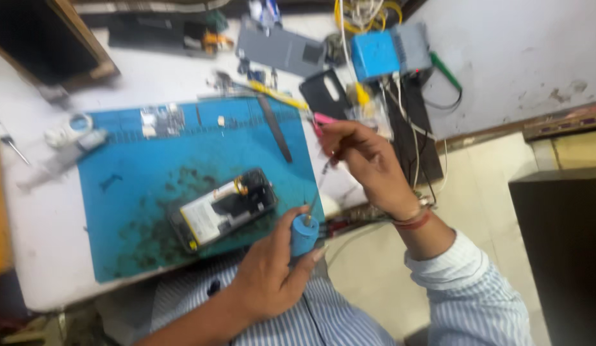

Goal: The person uses a blue electric screwdriver to remove screws from the internal frame of a disassembled smartphone. They then remove the back cover and use the screwdriver to unscrew components from the back cover itself. Finally, the person picks up a separate black smartphone and peels off a protective film from its screen.

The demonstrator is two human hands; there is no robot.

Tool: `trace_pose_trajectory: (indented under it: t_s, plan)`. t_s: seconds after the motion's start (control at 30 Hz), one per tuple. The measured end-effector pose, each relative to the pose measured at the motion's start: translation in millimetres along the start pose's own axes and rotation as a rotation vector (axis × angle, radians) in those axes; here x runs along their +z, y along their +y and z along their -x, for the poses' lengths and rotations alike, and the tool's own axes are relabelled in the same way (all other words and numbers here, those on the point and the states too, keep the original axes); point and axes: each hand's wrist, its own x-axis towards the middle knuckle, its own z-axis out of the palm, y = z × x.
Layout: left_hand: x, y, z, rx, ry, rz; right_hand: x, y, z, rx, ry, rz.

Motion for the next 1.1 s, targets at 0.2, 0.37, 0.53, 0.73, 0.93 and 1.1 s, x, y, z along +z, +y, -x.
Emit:
trace_pose_trajectory:
  t_s: [0.2, 0.37, 0.53, 0.73, 0.93, 1.1]
  plan:
    - [9, -11, 7, -0.124, 0.156, 0.442, 38, -47, 49, -0.040, -0.406, 0.004]
    - [-4, -7, 5, -0.048, 0.308, 0.385, 83, -39, 71, -0.024, -0.231, 0.119]
    - [-37, 13, 5, 0.004, 0.192, 0.089, 86, -27, 91, -0.040, -0.124, 0.061]
    - [-106, 12, 28, -0.155, 0.016, 0.172, 51, -22, 88, 0.008, -0.238, 0.518]
    - [-100, 1, 41, -0.181, -0.186, 0.002, 46, -25, 89, -0.076, -0.370, 0.579]
    - [-94, -7, 57, -0.505, -0.017, 0.065, 45, -22, 91, -0.093, -0.384, 0.616]
